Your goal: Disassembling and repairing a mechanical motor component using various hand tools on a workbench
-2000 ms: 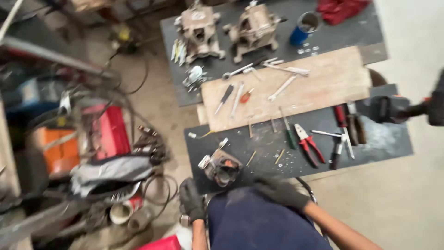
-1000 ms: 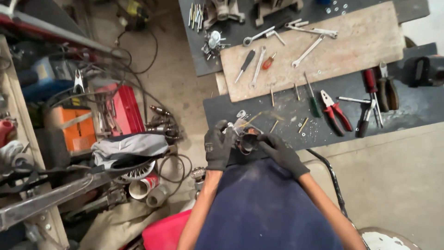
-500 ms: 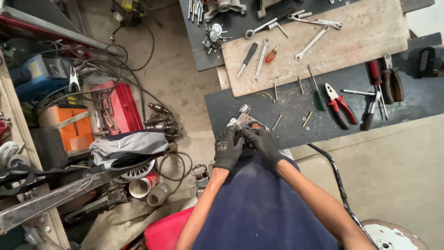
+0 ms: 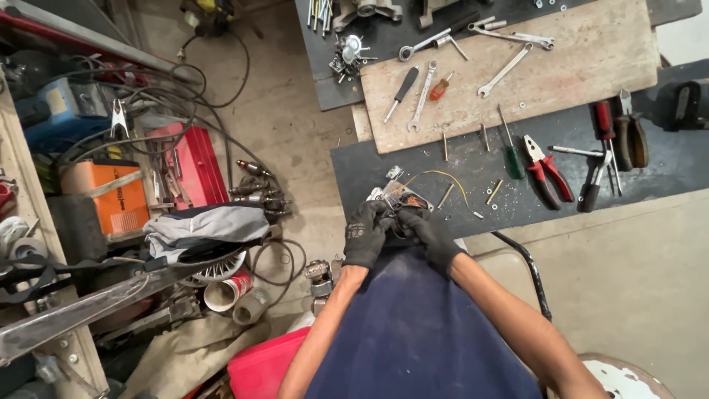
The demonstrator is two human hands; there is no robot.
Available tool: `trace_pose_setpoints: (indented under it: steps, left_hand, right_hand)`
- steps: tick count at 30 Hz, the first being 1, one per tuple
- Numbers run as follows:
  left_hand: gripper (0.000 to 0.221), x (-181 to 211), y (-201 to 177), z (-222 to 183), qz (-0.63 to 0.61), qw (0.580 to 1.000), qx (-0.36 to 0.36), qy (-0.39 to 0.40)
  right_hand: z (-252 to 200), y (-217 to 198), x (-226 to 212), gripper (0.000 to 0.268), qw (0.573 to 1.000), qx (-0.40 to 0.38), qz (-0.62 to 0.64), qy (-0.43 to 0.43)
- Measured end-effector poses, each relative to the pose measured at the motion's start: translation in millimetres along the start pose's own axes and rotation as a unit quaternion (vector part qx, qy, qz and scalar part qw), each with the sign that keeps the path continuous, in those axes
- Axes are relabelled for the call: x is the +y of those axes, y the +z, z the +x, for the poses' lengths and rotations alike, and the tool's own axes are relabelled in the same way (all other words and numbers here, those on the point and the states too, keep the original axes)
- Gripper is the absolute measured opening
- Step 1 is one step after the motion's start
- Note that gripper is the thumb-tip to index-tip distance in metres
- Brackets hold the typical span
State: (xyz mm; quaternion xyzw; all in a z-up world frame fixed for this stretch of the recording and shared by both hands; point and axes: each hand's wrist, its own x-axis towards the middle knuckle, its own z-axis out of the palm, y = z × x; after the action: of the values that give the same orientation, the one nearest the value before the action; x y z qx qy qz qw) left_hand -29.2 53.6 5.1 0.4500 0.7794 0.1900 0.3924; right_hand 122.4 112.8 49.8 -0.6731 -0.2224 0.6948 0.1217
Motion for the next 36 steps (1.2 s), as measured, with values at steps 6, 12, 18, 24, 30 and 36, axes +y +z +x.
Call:
trace_pose_setpoints:
  steps: [6, 12, 18, 24, 30, 36]
  left_hand:
    - [0.032, 4, -17, -4, -0.032, 0.999, -0.036, 0.003]
    - [0.028, 14, -34, -4, -0.054, 0.996, -0.071, -0.004]
    - [0.037, 12, -26, 5, -0.009, 0.996, -0.085, -0.009]
    - [0.035, 20, -34, -3, -0.054, 0.996, -0.070, 0.003]
    - [0.033, 4, -20, 5, -0.081, 0.995, -0.050, 0.021]
    - [0.038, 11, -25, 5, -0.075, 0.995, -0.067, 0.005]
  right_hand:
    - [-6, 11, -5, 0.024, 0.999, -0.001, 0.009, -0.035]
    - [-34, -23, -19, 0.044, 0.979, 0.033, -0.176, -0.098]
    - [-5, -9, -24, 0.039, 0.958, 0.002, -0.245, -0.146]
    - [17, -34, -1, 0.051, 0.874, -0.125, -0.369, -0.290]
    - [15, -14, -38, 0.038, 0.969, -0.032, -0.196, -0.146]
    - [-22, -11, -66, 0.038, 0.905, -0.058, -0.400, -0.132]
